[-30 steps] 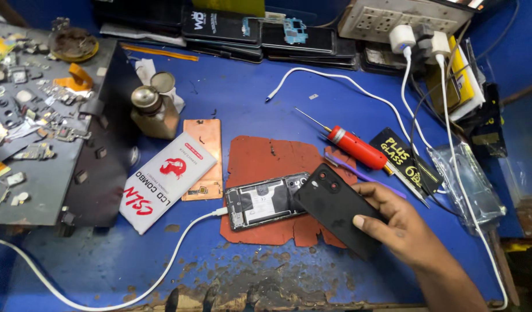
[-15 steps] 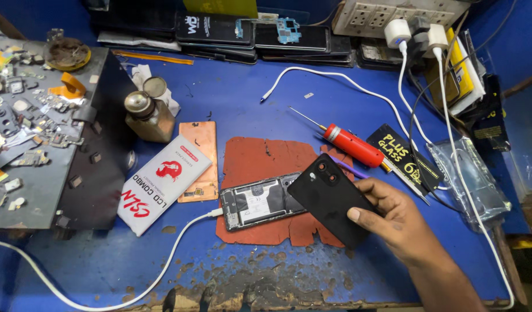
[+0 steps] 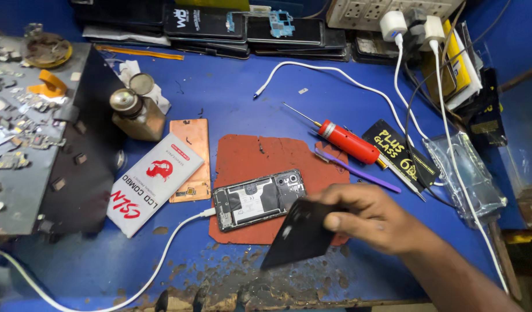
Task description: The person uses a hot air gun to heat the back cover of a smartphone, then removes it with a prying tool. They apply adhesive around the edges, reattach the back cover, and press it into place. Finally, they power on the phone and test the touchscreen and camera functions.
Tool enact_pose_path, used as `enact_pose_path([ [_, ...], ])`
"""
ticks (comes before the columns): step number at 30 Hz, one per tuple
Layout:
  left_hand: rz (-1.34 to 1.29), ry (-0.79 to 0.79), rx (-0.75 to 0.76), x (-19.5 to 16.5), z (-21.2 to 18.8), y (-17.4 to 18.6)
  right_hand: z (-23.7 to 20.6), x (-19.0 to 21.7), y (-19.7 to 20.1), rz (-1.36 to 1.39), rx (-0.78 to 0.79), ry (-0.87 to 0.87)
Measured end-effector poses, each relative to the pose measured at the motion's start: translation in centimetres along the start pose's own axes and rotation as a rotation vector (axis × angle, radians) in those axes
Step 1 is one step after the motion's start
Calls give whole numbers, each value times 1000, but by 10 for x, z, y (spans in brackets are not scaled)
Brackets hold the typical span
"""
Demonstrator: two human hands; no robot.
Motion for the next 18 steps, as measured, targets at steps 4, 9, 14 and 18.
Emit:
enact_pose_path([
  [4, -259, 242, 535, -52, -73, -120, 28, 39, -33, -167, 302, 448],
  [9, -347, 242, 880, -108, -87, -224, 58, 22, -14, 211, 84, 304],
  [14, -250, 71, 1156, -125, -80, -279, 56, 13, 32, 280, -62, 469],
  [18, -195, 175, 1264, -125, -85, -301, 53, 4, 54, 335, -201, 458],
])
Point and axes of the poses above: each hand's wrist, its own z-axis towards the middle knuckle, its own y-axis out of the back of the hand, x = y × z, the point moved 5 cm from there along z, towards the middle knuckle, and after that the axes turned 1 degree about y, right-handed, at the moved point
